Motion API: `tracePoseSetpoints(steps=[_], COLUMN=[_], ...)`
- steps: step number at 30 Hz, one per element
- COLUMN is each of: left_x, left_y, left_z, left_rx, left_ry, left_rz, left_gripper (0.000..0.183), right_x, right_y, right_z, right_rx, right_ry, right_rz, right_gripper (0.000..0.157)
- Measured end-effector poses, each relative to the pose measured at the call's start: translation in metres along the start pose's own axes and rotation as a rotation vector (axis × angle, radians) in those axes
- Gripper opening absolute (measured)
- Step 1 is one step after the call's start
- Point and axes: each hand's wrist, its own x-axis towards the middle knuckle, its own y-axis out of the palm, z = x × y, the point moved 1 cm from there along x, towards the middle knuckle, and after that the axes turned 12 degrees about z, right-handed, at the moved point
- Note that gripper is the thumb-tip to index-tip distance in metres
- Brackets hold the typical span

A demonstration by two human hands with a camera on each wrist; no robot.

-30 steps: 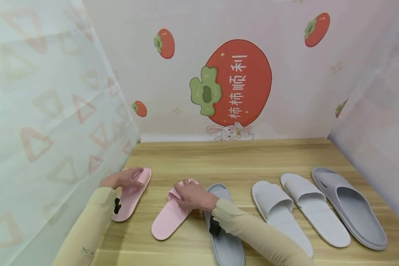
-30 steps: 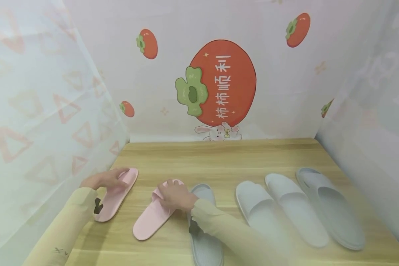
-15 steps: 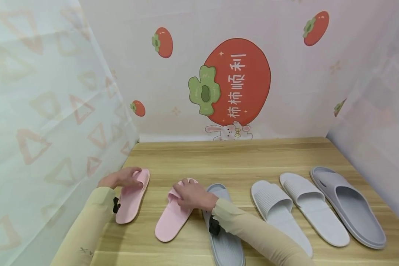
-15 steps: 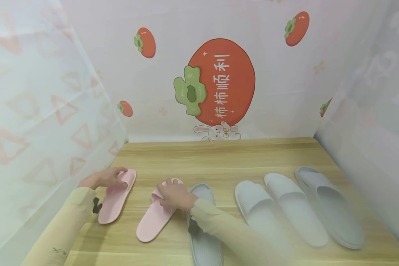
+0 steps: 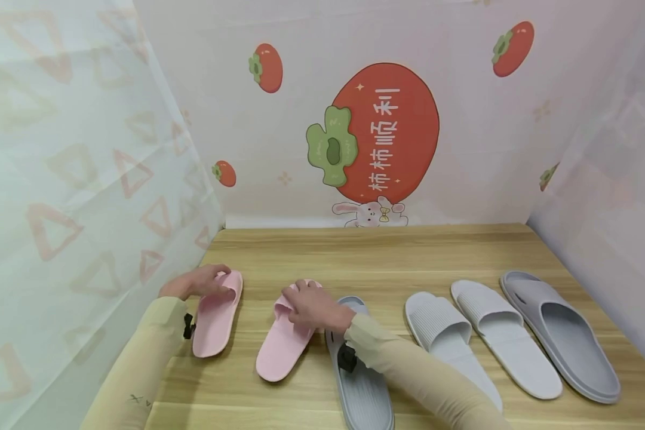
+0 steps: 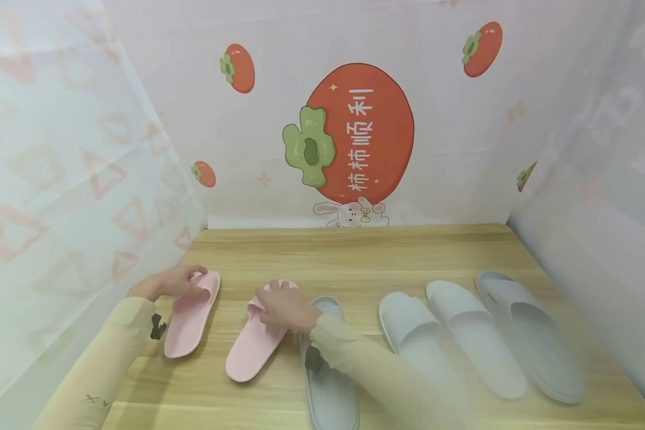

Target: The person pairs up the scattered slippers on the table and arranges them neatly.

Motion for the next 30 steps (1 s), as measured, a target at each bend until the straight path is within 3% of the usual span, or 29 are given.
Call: tracePoseSetpoints(steps=[12,21,30], left_x=[0.004,0.006,0.007], left_y=[-0.001,-0.005,-0.007], left_z=[-0.006,-0.01,-0.014], left_rx=[0.027,0.015,0.007], left_ry=[0.044,0.049,0.124], left_rz=[-0.046,-0.037,-0.087], left_gripper=[0.072,0.075,0.074], right_x=[0.006,0.011,0.014], right_y=[-0.011,-0.012,-0.015], right_z=[-0.005,-0.007,-0.01], right_rx=[0.014,0.053,0.084], right_ry=[-0.012,-0.035,-0.039], right_rz=[-0.031,-0.031,-0.035], right_gripper=[0.041,0.045,0.05])
